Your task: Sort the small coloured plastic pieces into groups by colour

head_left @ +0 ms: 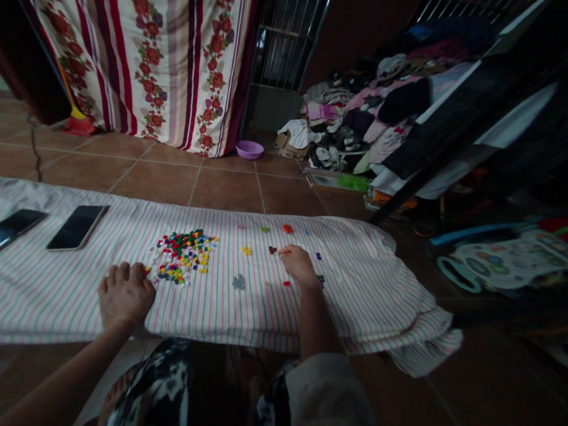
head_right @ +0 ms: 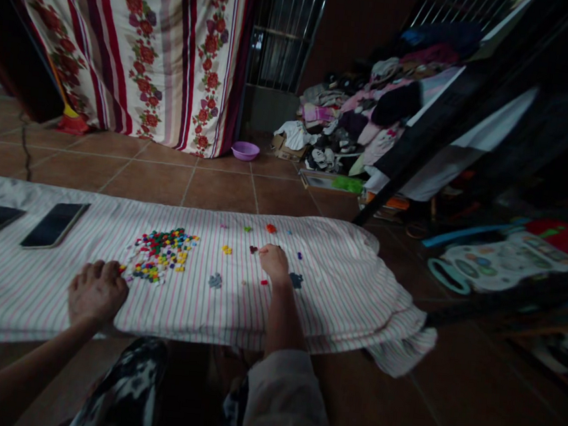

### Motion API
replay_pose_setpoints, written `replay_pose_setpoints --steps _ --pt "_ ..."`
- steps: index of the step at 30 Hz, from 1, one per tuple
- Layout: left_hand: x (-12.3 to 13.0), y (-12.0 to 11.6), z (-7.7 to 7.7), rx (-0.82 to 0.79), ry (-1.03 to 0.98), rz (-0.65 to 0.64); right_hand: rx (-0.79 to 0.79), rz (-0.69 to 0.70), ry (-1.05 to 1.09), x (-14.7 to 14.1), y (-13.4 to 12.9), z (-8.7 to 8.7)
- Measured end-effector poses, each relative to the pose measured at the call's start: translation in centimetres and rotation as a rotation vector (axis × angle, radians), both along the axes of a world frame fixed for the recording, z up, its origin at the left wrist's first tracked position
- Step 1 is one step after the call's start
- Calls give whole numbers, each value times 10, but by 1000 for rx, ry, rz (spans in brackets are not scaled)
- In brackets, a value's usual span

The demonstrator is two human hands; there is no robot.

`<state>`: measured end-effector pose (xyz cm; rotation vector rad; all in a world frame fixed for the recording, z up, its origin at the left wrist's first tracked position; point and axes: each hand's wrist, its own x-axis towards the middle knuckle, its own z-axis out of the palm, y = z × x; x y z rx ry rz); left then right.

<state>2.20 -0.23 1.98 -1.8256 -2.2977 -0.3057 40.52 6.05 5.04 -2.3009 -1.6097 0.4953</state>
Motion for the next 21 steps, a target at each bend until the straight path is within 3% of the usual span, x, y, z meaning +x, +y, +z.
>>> replay_pose_setpoints --steps 5,21 --pt "-1 0 -1 -6 5 -8 -8 15 -39 -6 5 -8" --pt "0 0 1 -3 -15 -10 -6 -15 -17 -15 12 -11"
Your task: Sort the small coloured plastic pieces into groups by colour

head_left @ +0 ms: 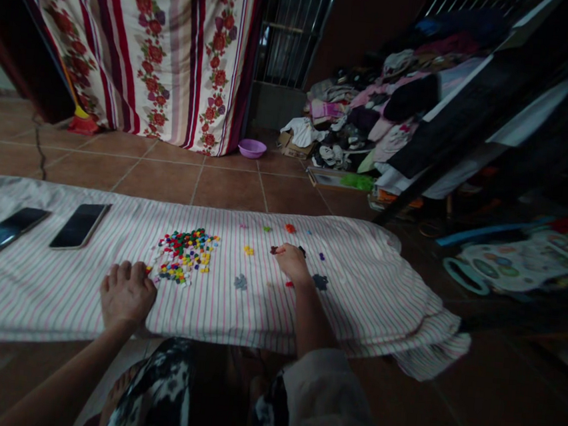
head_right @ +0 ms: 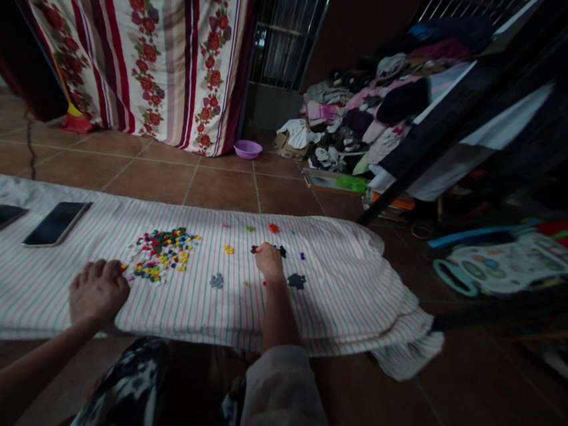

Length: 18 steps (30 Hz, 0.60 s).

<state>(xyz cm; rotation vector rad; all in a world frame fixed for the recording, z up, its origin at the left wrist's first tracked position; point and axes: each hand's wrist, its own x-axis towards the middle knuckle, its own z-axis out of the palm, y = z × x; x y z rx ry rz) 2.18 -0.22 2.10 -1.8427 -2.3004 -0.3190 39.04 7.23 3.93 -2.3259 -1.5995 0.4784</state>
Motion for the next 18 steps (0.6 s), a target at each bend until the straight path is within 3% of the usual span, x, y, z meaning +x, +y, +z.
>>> replay_pose_setpoints --steps 5,18 --pt "0 0 0 -4 -12 1 -11 -55 23 1 -1 1" --pt "1 0 2 -24 -22 9 -8 -10 -3 -4 2 6"
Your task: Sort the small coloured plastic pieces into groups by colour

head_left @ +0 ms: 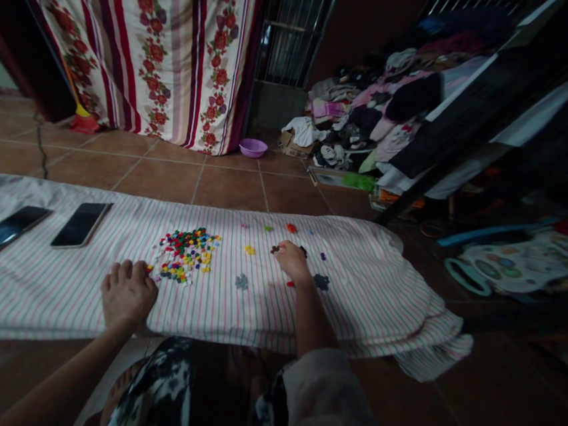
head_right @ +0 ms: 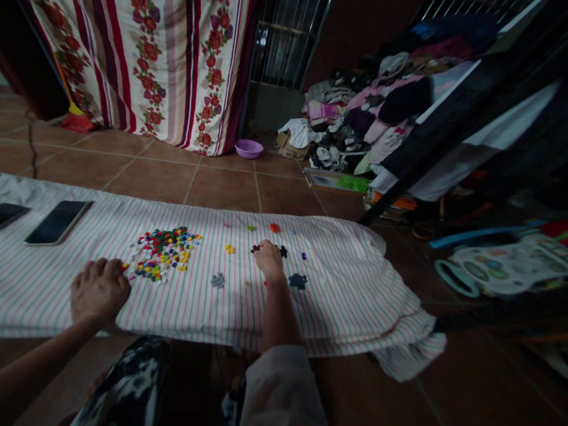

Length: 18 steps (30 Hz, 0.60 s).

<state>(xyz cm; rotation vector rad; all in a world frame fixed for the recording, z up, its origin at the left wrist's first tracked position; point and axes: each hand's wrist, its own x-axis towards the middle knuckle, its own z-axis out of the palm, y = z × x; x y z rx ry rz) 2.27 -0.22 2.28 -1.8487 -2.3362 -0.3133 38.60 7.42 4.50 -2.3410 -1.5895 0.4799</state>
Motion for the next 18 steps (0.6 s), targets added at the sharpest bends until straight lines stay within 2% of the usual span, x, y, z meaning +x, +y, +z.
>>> replay_pose_setpoints --steps 12,18 --pt "0 -1 0 16 30 -6 6 -1 32 1 -6 4" --pt "-1 0 -3 24 8 0 39 31 -27 -6 -5 16"
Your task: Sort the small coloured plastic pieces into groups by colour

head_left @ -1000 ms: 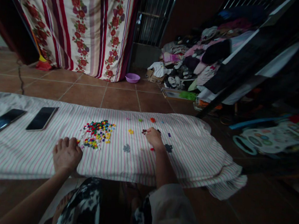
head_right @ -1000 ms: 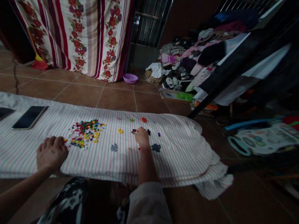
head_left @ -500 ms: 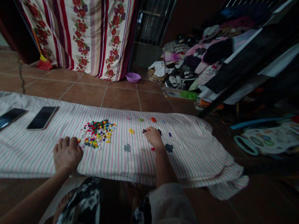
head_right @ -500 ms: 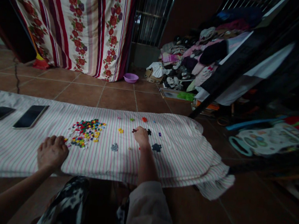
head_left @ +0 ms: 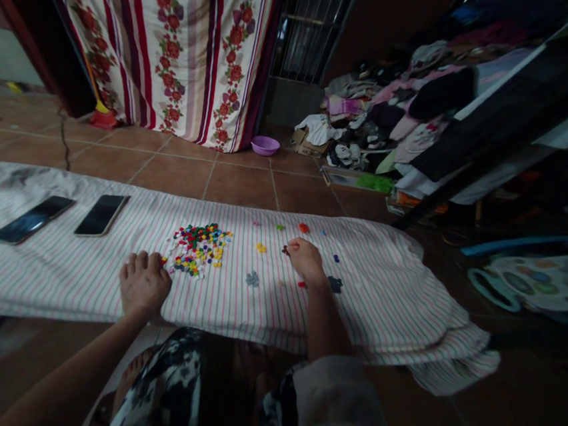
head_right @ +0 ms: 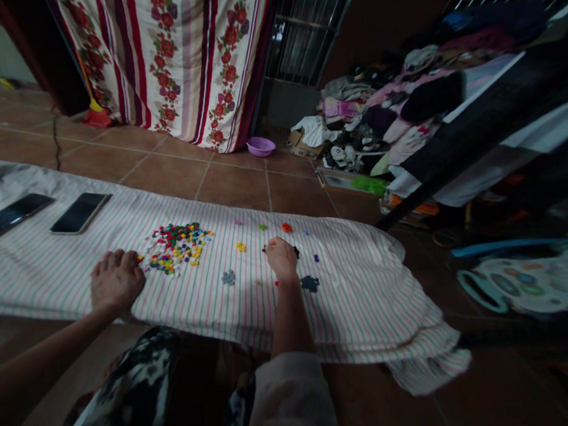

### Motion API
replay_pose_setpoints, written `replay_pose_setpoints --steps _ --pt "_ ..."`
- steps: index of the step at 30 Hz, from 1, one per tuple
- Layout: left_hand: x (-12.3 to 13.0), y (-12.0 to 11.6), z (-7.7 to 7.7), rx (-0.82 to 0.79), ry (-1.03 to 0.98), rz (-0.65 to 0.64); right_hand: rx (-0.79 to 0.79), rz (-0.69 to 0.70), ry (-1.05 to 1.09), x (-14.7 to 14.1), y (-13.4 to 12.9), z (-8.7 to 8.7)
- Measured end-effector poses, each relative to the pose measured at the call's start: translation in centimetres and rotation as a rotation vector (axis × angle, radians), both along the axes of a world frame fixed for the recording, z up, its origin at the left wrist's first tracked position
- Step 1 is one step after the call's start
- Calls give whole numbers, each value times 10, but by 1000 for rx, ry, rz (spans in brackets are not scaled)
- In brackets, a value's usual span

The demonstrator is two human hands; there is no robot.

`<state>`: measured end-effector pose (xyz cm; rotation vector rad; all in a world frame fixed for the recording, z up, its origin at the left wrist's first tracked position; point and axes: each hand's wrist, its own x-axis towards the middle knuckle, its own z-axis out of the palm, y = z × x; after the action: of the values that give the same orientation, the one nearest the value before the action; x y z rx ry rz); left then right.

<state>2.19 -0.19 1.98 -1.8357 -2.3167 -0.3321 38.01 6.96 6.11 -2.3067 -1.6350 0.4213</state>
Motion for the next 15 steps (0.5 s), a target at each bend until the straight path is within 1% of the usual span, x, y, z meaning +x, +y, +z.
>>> replay_pose_setpoints --steps 4,9,15 --pt "1 1 -1 11 6 12 49 55 -30 -20 2 6" --pt "1 1 -2 8 -24 19 48 219 30 -60 5 4" --pt "0 1 -3 28 -49 15 22 418 37 -104 5 0"
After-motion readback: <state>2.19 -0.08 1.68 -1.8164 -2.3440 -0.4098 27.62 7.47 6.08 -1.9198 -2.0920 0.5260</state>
